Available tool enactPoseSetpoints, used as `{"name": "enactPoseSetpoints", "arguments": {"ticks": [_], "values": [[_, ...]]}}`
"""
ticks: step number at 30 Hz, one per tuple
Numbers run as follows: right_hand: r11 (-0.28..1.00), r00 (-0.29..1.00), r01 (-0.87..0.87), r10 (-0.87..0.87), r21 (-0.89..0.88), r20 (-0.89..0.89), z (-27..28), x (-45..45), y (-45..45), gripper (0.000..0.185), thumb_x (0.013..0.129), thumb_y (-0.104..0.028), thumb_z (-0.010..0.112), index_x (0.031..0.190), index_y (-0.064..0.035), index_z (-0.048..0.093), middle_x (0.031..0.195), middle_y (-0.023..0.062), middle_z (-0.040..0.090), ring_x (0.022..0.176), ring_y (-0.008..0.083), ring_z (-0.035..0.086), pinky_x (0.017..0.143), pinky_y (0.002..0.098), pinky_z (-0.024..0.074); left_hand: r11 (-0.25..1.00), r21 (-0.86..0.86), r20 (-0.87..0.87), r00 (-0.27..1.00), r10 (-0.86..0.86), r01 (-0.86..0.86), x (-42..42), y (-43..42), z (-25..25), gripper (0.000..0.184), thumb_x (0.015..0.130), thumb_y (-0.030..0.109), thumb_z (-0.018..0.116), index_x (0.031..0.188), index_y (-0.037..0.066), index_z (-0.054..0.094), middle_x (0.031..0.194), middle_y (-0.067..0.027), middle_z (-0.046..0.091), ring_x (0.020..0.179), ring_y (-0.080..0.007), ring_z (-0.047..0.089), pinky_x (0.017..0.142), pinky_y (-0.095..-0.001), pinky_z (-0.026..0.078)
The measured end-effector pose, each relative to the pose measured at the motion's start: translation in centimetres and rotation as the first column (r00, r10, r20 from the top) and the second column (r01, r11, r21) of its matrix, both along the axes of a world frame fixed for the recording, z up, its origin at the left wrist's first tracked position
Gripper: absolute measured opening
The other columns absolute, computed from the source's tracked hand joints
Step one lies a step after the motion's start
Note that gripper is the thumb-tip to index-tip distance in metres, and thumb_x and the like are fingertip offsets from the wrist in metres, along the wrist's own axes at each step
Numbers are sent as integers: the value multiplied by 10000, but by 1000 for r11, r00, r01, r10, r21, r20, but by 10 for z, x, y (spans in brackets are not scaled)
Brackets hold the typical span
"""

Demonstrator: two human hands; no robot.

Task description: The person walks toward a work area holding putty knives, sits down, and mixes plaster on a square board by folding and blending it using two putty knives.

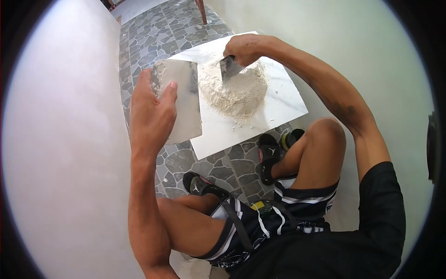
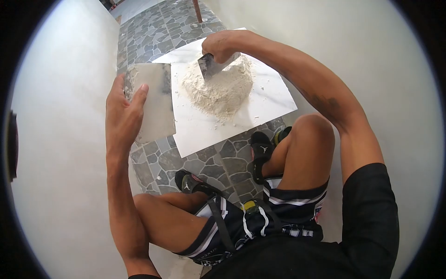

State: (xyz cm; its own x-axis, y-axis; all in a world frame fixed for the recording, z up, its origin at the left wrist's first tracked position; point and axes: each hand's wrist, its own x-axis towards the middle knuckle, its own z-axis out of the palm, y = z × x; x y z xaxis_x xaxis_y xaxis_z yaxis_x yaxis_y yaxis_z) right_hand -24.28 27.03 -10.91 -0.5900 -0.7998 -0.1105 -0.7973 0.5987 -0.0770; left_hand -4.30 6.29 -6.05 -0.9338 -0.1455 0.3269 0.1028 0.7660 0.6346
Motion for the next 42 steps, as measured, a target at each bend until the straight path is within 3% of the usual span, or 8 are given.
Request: {"name": "enactPoseSetpoints", "arguments": {"ticks": [7, 15, 18, 19, 26, 33, 36, 42], "values": [[988, 992, 61, -75, -139, -98, 2, -9, -4, 247, 800, -37, 590, 1028, -2, 678, 913, 199, 694, 888, 365, 662, 809, 450, 506, 997, 77, -5, 1000, -18, 18, 1, 1, 1, 445, 919, 156, 614, 1268, -94, 495, 1066, -257, 661, 945, -339, 670, 845, -406, 508], [997, 997, -59, 56, 47, 53, 3, 2, 19, 256, 762, -16, 596, 998, -9, 695, 889, 202, 695, 858, 365, 657, 776, 448, 497, 994, 106, -19, 999, -28, 30, 5, 0, 7, 385, 919, 152, 612, 1220, -70, 521, 1031, -240, 671, 916, -320, 672, 831, -405, 508], [991, 995, -104, 103, 83, 15, -3, 3, 11, 260, 753, -14, 602, 995, -13, 698, 884, 200, 696, 852, 367, 654, 768, 447, 497, 998, 60, -42, 999, -29, 31, 3, -1, 4, 386, 921, 152, 613, 1219, -76, 519, 1033, -245, 669, 924, -315, 670, 830, -403, 509], [988, 998, -52, 48, 148, 31, -2, 3, 6, 364, 736, 8, 577, 1075, -39, 701, 986, 188, 703, 955, 355, 656, 807, 432, 510, 998, 53, -42, 999, -25, 27, 2, 0, 3, 386, 922, 152, 613, 1219, -75, 519, 1034, -245, 669, 926, -314, 670, 830, -403, 509], [998, 999, -48, 48, 38, -16, 4, -2, -10, 286, 771, -11, 595, 1038, -18, 699, 908, 197, 695, 865, 363, 654, 781, 454, 496, 998, 64, -38, 999, -24, 26, 3, 0, 2, 397, 921, 150, 612, 1231, -78, 515, 1038, -243, 669, 927, -319, 670, 833, -406, 510], [984, 982, 175, -177, -38, -64, 8, -13, -8, 312, 778, -33, 578, 1070, 14, 678, 963, 204, 698, 932, 357, 663, 842, 438, 514, 997, 79, -26, 1000, -4, 6, 5, -3, 4, 388, 921, 148, 607, 1226, -75, 518, 1035, -242, 670, 928, -328, 670, 834, -407, 510], [973, 977, 212, -214, -87, -14, 12, -16, 3, 301, 766, -78, 585, 1035, 19, 680, 934, 201, 698, 886, 330, 671, 811, 425, 515, 1000, 27, -46, 999, 6, -5, 4, -6, 4, 397, 922, 162, 609, 1225, -76, 517, 1031, -248, 669, 926, -333, 669, 837, -413, 507], [931, 886, 308, -206, -194, 416, -10, -10, 8, 266, 743, -128, 622, 935, 51, 670, 840, 153, 673, 764, 238, 628, 708, 387, 487, 996, 86, -32, 999, -33, 35, 3, 0, 3, 421, 920, 173, 611, 1241, -78, 508, 1039, -255, 661, 931, -346, 662, 842, -426, 498]]}}
